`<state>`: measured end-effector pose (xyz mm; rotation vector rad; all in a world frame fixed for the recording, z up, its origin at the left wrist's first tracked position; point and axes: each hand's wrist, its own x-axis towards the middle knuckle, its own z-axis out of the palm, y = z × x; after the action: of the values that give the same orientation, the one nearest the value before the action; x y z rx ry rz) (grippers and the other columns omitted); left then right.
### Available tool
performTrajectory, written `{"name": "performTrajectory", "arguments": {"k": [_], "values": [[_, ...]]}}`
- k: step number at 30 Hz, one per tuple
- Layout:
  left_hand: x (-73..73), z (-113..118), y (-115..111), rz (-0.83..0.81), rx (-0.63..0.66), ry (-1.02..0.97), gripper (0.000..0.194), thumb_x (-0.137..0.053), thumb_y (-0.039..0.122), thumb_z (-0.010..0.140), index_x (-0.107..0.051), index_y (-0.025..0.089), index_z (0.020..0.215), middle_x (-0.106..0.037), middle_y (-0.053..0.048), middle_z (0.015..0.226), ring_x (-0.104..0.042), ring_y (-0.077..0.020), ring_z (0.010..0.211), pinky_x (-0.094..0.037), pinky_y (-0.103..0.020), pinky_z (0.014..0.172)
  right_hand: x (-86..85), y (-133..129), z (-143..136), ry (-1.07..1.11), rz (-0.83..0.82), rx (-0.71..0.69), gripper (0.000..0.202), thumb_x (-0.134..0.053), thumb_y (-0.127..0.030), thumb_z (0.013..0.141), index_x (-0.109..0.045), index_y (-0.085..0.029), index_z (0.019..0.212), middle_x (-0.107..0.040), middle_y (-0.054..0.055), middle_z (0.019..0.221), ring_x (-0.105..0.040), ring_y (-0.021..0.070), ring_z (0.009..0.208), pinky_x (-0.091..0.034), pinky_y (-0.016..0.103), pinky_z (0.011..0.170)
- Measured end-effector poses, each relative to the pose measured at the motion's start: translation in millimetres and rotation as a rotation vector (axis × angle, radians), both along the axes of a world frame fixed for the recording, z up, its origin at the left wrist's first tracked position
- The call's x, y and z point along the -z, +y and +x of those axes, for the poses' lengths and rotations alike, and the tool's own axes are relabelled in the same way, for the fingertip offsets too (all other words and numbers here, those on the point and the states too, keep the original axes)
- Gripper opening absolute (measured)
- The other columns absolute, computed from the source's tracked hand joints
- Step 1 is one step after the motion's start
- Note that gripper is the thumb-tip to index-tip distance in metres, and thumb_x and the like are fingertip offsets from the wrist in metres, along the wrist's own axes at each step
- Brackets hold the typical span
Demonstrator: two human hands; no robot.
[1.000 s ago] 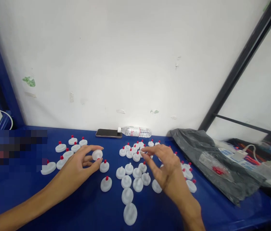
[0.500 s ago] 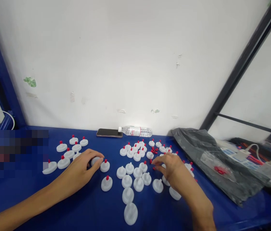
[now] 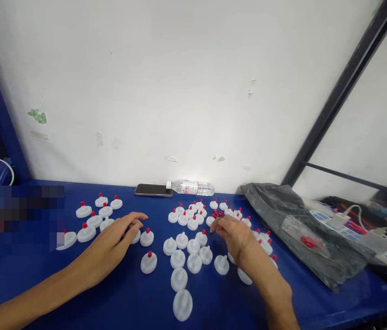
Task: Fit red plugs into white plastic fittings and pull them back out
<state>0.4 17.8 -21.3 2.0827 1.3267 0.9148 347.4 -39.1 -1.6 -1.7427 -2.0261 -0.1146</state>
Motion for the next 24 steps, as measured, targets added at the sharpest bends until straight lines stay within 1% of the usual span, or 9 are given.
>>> {"name": "performTrajectory", "arguments": {"k": [2,4,7,10,13,15,17,21,24], "values": [[0.4,-1.6,0.6,-0.012,0.009,-0.001,0.057,-0.037,0.067,0.108,-0.068,0.028,0.136,-0.079,-0.009,0.12,-0.071,-0.0371,0.12,-0.055,-0.049,0.101,-6.1,-4.9,0.2,0.053,0.025,-0.028,0.036,-0.057,-0.003,0.086,-0.082,-0.028,0.094,-0.082,0.003,0.092,-0.079,0.0203,0.08,-0.062,0.031,0.073],[1.2,-3.2,2.2,-0.013,0.005,-0.008,0.057,-0.036,0.068,0.108,-0.067,0.029,0.136,-0.078,-0.009,0.124,-0.07,-0.0368,0.123,-0.055,-0.05,0.103,-14.5,-14.8,0.3,0.146,0.024,-0.041,0.032,-0.058,-0.009,0.088,-0.081,-0.028,0.1,-0.084,0.004,0.095,-0.081,0.0228,0.084,-0.065,0.036,0.08],[2.5,-4.2,4.5,0.019,-0.01,-0.037,0.057,-0.035,0.068,0.108,-0.063,0.029,0.138,-0.075,-0.009,0.124,-0.07,-0.0357,0.119,-0.055,-0.051,0.102,-31.1,-37.2,-0.4,0.266,-0.054,-0.008,0.026,-0.063,-0.02,0.09,-0.082,-0.029,0.105,-0.086,0.004,0.095,-0.083,0.0285,0.091,-0.066,0.045,0.087],[2.1,-3.6,3.7,0.073,-0.01,-0.06,0.055,-0.035,0.067,0.108,-0.061,0.029,0.139,-0.072,-0.009,0.123,-0.068,-0.0346,0.117,-0.055,-0.051,0.101,-48.4,-60.1,-1.7,0.336,-0.163,-0.02,0.023,-0.067,-0.024,0.087,-0.083,-0.032,0.102,-0.088,0.004,0.095,-0.084,0.0297,0.088,-0.068,0.045,0.085],[-1.6,-2.2,-1.7,0.104,-0.014,-0.071,0.053,-0.038,0.064,0.108,-0.062,0.029,0.14,-0.071,-0.009,0.127,-0.067,-0.0335,0.116,-0.056,-0.05,0.1,-58.2,-73.4,-1.8,0.372,-0.199,-0.032,0.024,-0.069,-0.024,0.085,-0.083,-0.038,0.099,-0.088,0.003,0.089,-0.085,0.0295,0.082,-0.069,0.043,0.078],[-5.4,-0.8,-7.3,0.117,-0.019,-0.074,0.052,-0.04,0.063,0.108,-0.063,0.029,0.14,-0.072,-0.009,0.128,-0.067,-0.0332,0.114,-0.056,-0.05,0.1,-57.7,-75.0,-0.7,0.36,-0.176,-0.031,0.027,-0.071,-0.022,0.083,-0.085,-0.043,0.096,-0.087,0.003,0.087,-0.085,0.0298,0.08,-0.069,0.042,0.076],[-9.3,0.8,-13.0,0.132,-0.022,-0.08,0.05,-0.041,0.062,0.108,-0.065,0.029,0.138,-0.073,-0.009,0.127,-0.067,-0.0334,0.113,-0.056,-0.051,0.101,-52.5,-71.8,0.4,0.307,-0.191,-0.019,0.028,-0.074,-0.022,0.082,-0.086,-0.046,0.091,-0.087,0.004,0.083,-0.085,0.0289,0.077,-0.068,0.04,0.073],[-14.1,3.2,-20.0,0.157,-0.018,-0.096,0.046,-0.043,0.059,0.109,-0.066,0.029,0.135,-0.074,-0.009,0.128,-0.065,-0.0344,0.115,-0.056,-0.052,0.102,-37.4,-60.8,-1.9,0.179,-0.219,0.019,0.024,-0.074,-0.023,0.082,-0.084,-0.043,0.075,-0.084,0.002,0.073,-0.083,0.0237,0.07,-0.062,0.034,0.064],[-15.9,3.2,-21.0,0.159,-0.017,-0.089,0.044,-0.042,0.058,0.109,-0.064,0.03,0.136,-0.073,-0.008,0.13,-0.064,-0.0339,0.115,-0.055,-0.052,0.103,-33.0,-57.5,-4.9,0.105,-0.199,0.061,0.024,-0.075,-0.025,0.085,-0.081,-0.042,0.068,-0.083,0.002,0.071,-0.081,0.0221,0.069,-0.06,0.034,0.062]]}}
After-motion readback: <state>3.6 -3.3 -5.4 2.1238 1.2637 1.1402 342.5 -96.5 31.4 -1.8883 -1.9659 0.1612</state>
